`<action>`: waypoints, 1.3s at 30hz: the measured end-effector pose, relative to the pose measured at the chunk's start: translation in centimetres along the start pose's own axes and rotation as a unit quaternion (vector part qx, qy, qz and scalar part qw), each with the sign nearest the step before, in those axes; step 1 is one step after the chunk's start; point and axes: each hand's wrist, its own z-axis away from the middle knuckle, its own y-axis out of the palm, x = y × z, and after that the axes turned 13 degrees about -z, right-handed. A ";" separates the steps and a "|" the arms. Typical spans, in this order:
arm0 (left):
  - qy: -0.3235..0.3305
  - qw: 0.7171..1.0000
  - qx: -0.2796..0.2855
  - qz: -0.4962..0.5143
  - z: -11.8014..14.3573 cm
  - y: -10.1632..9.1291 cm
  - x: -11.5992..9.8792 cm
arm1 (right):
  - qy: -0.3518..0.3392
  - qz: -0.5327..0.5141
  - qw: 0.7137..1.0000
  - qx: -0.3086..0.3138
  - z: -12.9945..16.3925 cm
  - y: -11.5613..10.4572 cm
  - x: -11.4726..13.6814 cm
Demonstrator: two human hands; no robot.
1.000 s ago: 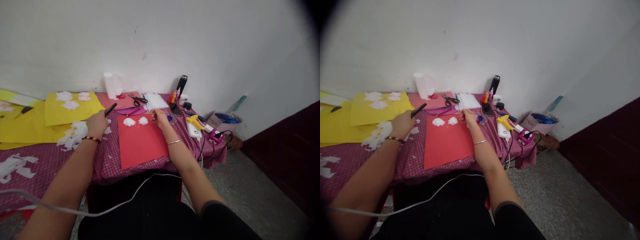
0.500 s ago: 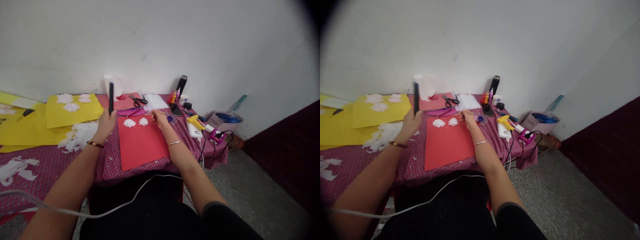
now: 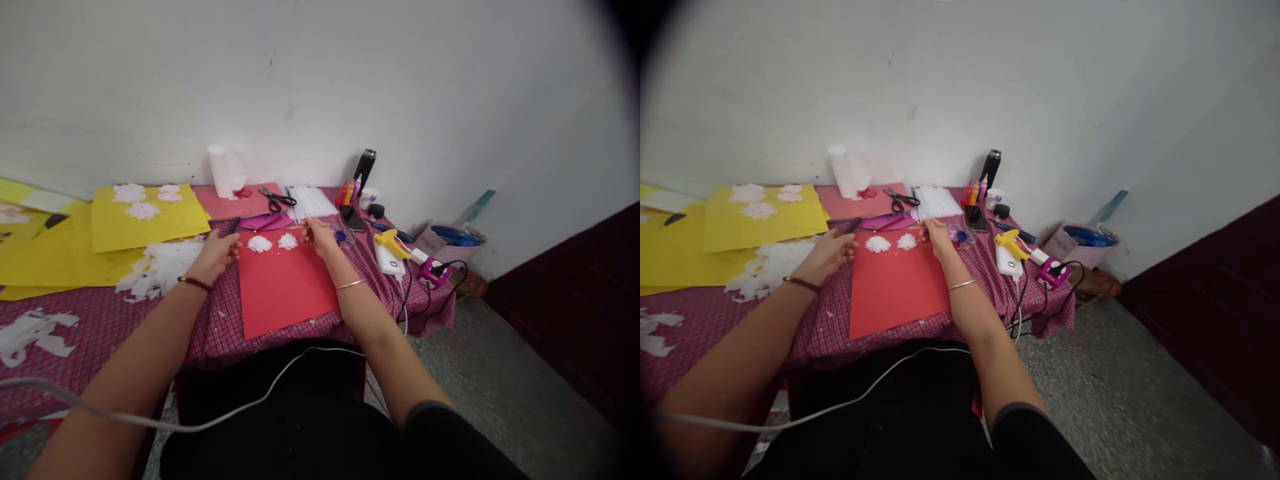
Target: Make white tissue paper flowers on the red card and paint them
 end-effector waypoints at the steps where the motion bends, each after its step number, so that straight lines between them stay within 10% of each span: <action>1: 0.027 0.999 -0.027 -0.019 -0.2 -0.1 0.2 | -0.001 0.000 1.000 0.000 0.1 0.1 0.1; 3: 0.138 0.972 -0.090 -0.167 -0.6 -0.1 0.6 | -0.002 -0.001 1.000 0.004 0.3 0.2 0.2; 7: 0.310 0.815 -0.120 -0.474 -1.1 -0.1 1.3 | -0.003 -0.007 1.000 0.026 0.9 0.5 0.5; 12: 0.313 0.789 -0.089 -0.522 -1.4 0.0 1.8 | -0.004 -0.016 0.999 0.047 1.1 0.6 0.8; 32: 0.293 0.808 -0.063 -0.507 -2.1 -0.4 1.8 | -0.002 -0.009 0.999 0.048 0.9 0.4 0.6; 39: 0.262 0.861 -0.172 -0.400 -1.6 -2.2 -0.5 | -0.001 -0.002 0.999 0.050 0.9 0.5 0.7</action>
